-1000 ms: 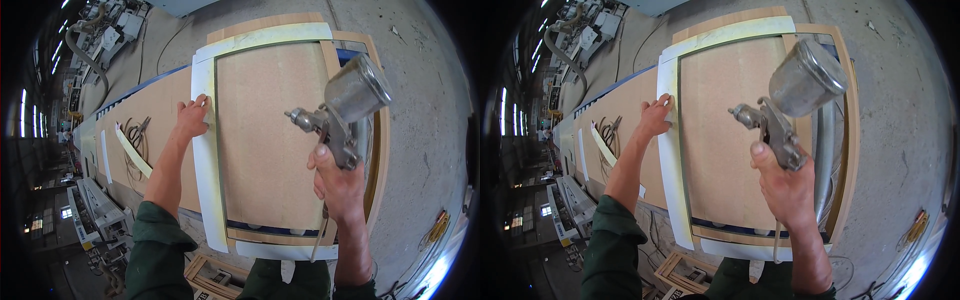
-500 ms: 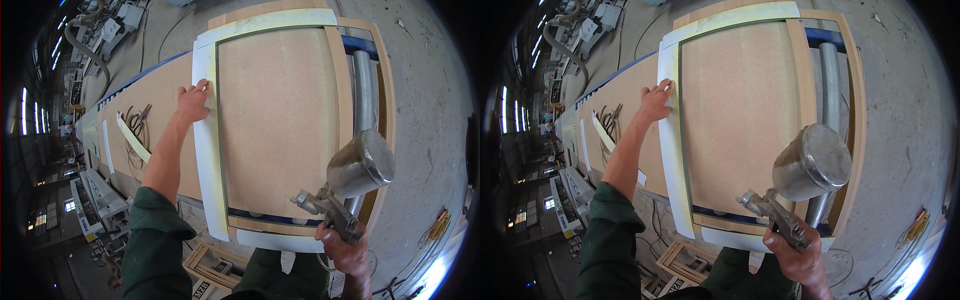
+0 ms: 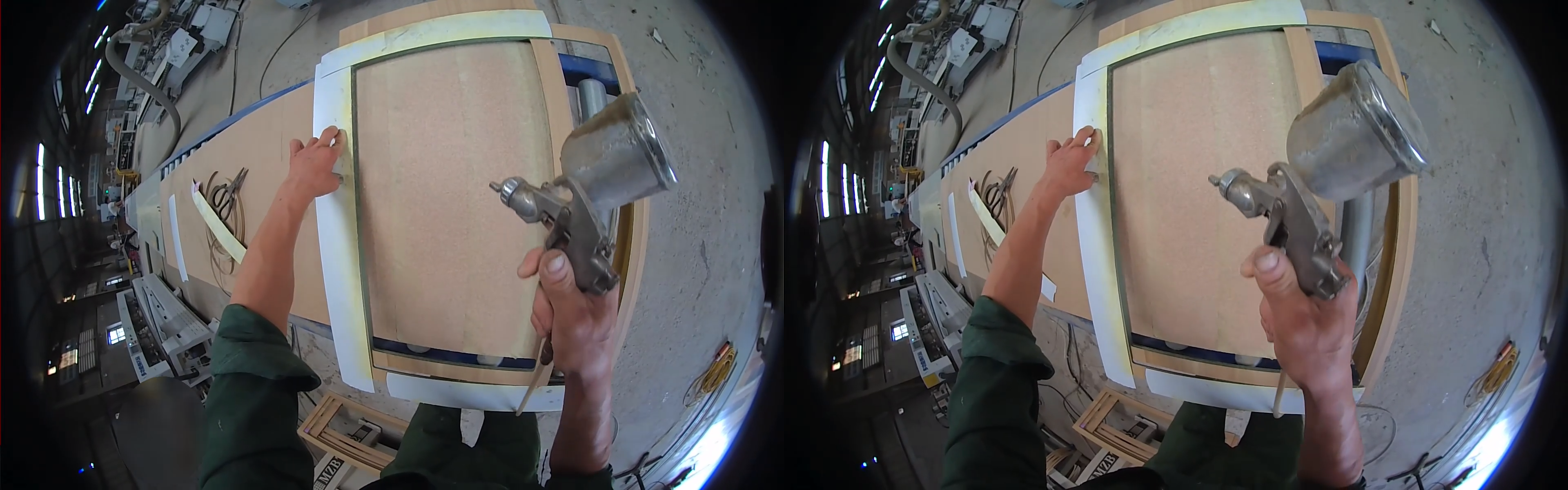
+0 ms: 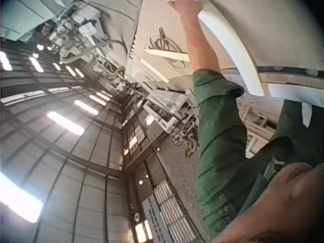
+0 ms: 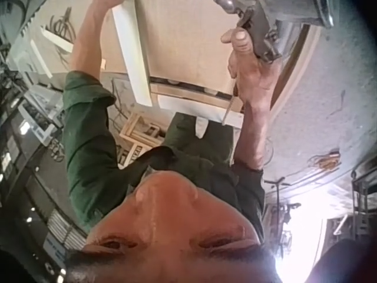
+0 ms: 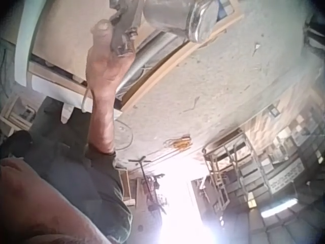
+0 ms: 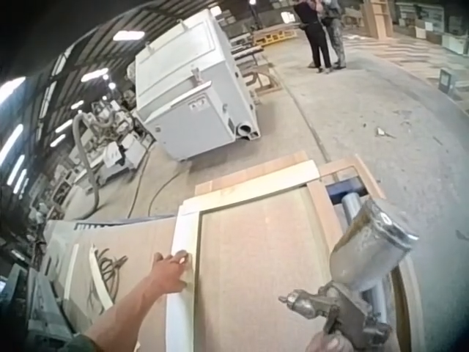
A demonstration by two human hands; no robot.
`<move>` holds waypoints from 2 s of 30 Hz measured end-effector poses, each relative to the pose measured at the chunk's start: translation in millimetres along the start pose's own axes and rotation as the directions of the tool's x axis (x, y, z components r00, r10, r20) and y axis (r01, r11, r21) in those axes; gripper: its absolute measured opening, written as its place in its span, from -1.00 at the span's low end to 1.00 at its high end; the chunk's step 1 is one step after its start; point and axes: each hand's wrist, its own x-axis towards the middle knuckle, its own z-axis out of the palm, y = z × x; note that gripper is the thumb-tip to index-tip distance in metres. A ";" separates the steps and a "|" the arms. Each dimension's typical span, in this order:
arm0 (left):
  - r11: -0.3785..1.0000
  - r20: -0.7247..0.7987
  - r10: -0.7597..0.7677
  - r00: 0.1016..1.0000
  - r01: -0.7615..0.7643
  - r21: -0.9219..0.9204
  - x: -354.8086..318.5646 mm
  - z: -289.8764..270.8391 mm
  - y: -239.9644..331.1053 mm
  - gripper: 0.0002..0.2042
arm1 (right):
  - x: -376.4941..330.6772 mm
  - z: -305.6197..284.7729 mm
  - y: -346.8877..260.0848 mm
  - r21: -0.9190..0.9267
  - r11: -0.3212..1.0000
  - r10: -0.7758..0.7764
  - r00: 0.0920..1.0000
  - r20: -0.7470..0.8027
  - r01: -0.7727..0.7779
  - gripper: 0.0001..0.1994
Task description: Applying adhesive to wooden panels using a spray gun and attaching white strips/frames as part of furniture assembly.
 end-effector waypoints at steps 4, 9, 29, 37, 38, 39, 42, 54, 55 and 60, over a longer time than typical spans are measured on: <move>1.000 0.038 -0.014 0.999 0.013 0.017 -0.5 -3.2 3.7 -0.14 | 1.9 -1.0 2.0 0.060 0.998 0.001 1.000 -0.013 -0.001 -0.53; 1.000 0.019 -0.003 1.000 0.003 -0.016 -1.8 -3.2 3.5 -0.14 | -24.7 -20.3 15.6 0.027 0.999 0.040 0.998 0.055 -0.041 -0.51; 0.999 -0.065 0.036 0.997 -0.034 0.026 1.9 7.5 -1.4 -0.22 | -87.5 -54.2 34.7 -0.080 0.973 0.228 0.963 0.144 -0.218 -0.62; 0.996 0.006 -0.023 1.000 0.022 0.083 1.9 0.3 7.9 -0.17 | -54.7 -39.7 20.7 0.035 0.996 0.082 0.996 0.042 -0.083 -0.55; 0.996 0.004 -0.021 1.000 0.021 0.084 1.2 -1.1 8.8 -0.17 | -56.1 -42.6 20.2 0.018 0.995 0.093 0.994 0.056 -0.094 -0.55; 0.996 0.006 -0.025 1.000 0.024 0.081 1.2 -0.4 7.7 -0.17 | -58.0 -44.2 19.9 -0.002 0.995 0.102 0.992 0.071 -0.102 -0.55; 0.996 -0.004 -0.011 1.000 0.012 0.083 2.2 3.4 3.4 -0.18 | -75.4 -46.9 29.3 -0.100 0.991 0.091 0.993 0.072 -0.084 -0.57; 0.995 0.021 -0.041 0.999 0.039 0.088 2.5 0.0 9.0 -0.19 | -120.1 -66.7 28.7 -0.114 0.900 0.434 0.850 0.300 -0.420 -0.64; 0.995 0.023 -0.043 0.999 0.041 0.092 2.7 -0.2 9.8 -0.19 | -117.2 -62.7 30.2 -0.126 0.927 0.374 0.896 0.241 -0.353 -0.72; 0.995 0.029 -0.042 0.999 0.039 0.094 3.3 0.1 12.6 -0.19 | -95.4 -48.9 34.1 -0.098 0.980 0.183 0.978 0.096 -0.174 -0.63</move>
